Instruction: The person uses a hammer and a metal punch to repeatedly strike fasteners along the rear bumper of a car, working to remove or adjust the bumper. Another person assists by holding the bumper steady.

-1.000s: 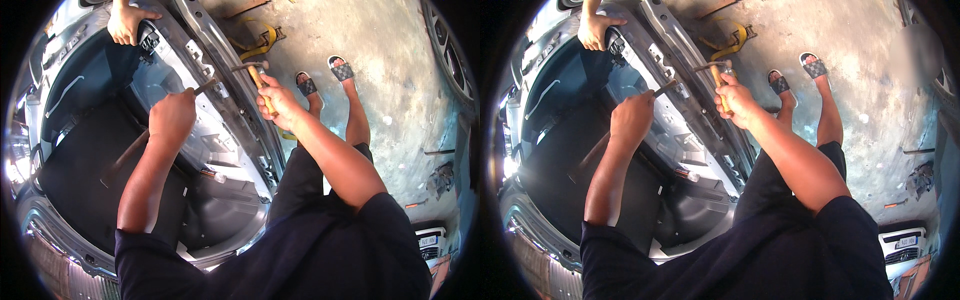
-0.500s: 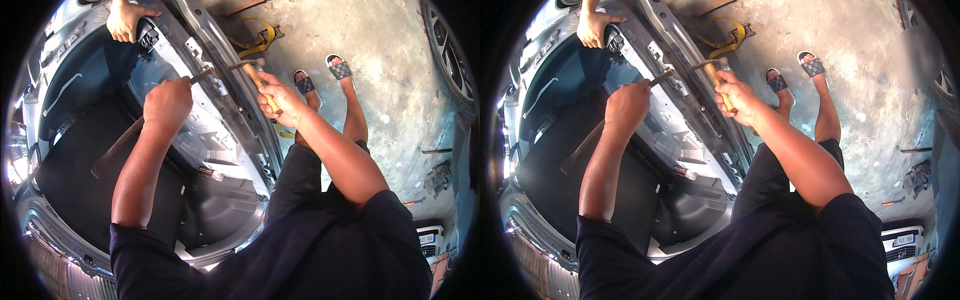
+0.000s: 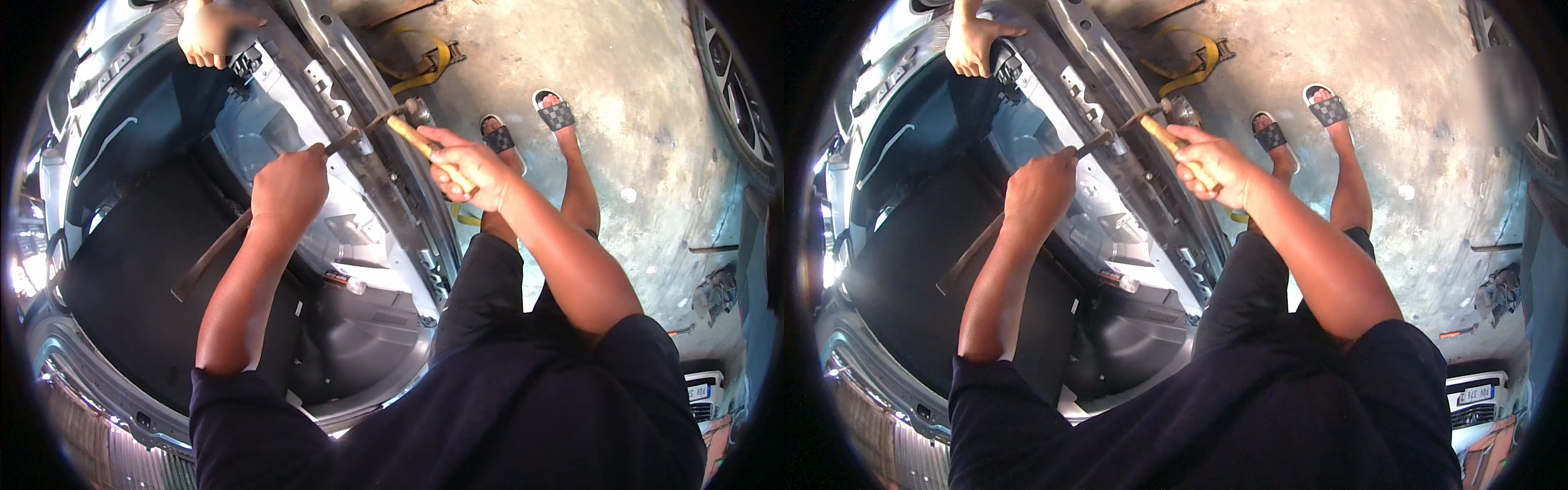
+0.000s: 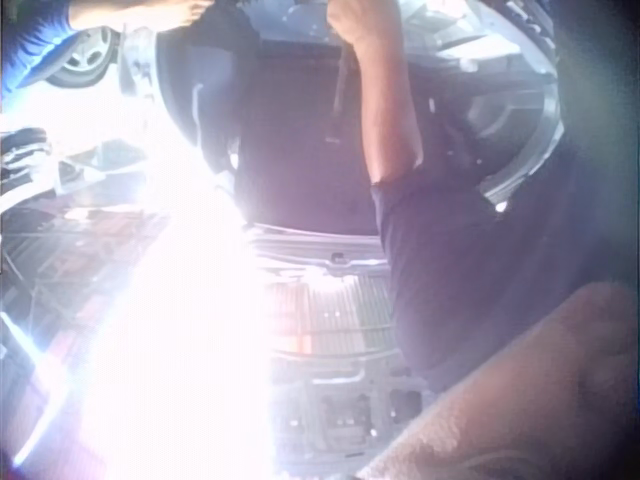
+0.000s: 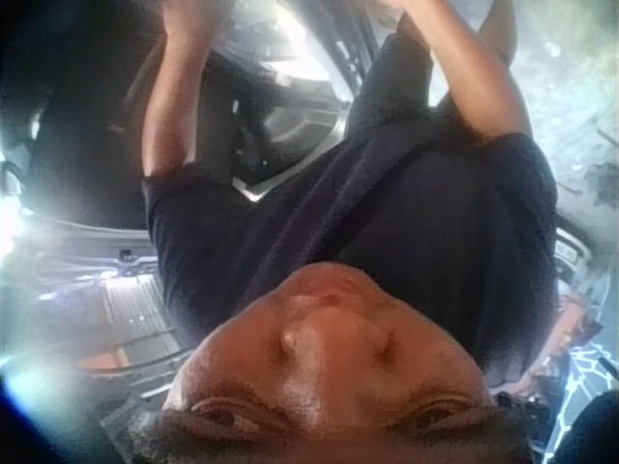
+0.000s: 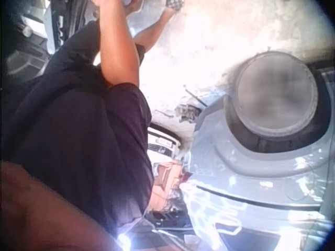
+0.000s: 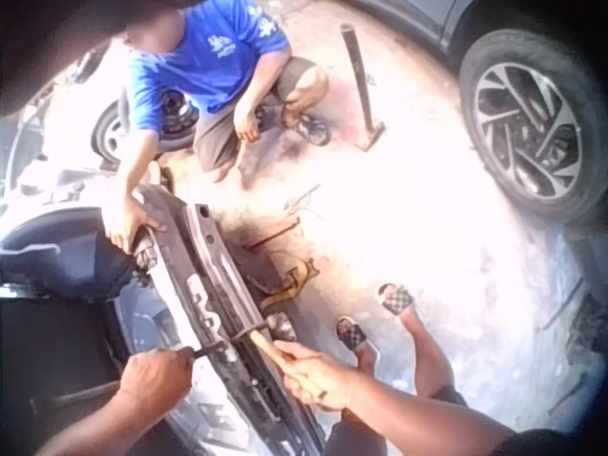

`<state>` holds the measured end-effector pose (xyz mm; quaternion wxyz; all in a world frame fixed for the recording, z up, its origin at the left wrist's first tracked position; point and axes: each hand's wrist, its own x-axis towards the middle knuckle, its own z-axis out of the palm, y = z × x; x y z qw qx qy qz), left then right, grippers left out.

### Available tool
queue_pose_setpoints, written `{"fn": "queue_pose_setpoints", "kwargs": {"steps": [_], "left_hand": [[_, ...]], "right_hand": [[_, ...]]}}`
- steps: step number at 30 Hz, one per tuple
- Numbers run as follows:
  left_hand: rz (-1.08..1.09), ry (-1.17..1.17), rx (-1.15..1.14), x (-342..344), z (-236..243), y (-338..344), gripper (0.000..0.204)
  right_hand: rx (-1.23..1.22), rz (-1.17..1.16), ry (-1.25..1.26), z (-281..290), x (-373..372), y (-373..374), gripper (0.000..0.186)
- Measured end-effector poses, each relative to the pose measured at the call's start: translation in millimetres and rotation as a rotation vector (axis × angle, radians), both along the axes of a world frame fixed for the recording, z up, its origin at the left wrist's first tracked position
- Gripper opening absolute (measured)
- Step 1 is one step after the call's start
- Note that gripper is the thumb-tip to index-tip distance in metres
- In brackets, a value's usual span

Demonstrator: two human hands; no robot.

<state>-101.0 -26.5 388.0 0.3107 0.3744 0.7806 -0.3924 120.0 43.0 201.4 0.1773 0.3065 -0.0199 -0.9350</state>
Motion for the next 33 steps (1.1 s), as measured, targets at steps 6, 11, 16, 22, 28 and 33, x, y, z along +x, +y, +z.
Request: {"fn": "queue_pose_setpoints", "kwargs": {"steps": [6, 11, 16, 22, 28, 33], "left_hand": [[-0.005, 0.014, -0.042, 4.5, -2.8, 7.3, 0.029], [0.002, -0.017, -0.114, 3.6, -3.6, 15.1, 0.028], [0.019, 0.004, -0.082, 12.0, -3.8, 17.4, 0.029], [0.071, 0.045, -0.112, 12.1, -6.2, 26.3, 0.031], [0.168, 0.050, -0.031, 8.9, 0.6, 18.8, 0.030], [0.750, -0.190, 0.127, 42.6, 12.5, -39.6, 0.043]], "right_hand": [[-0.009, 0.000, 0.051, 2.1, -0.1, 7.9, 0.067], [0.011, -0.087, -0.113, 8.6, 0.8, -10.1, 0.061], [0.104, -0.009, -0.050, 5.0, 8.7, -4.4, 0.063], [0.103, 0.019, -0.036, 4.0, 17.7, -1.3, 0.063], [0.122, 0.122, 0.081, 11.5, 13.5, 1.2, 0.066], [0.247, 0.054, 0.163, 27.5, 51.6, 65.0, 0.070]]}}
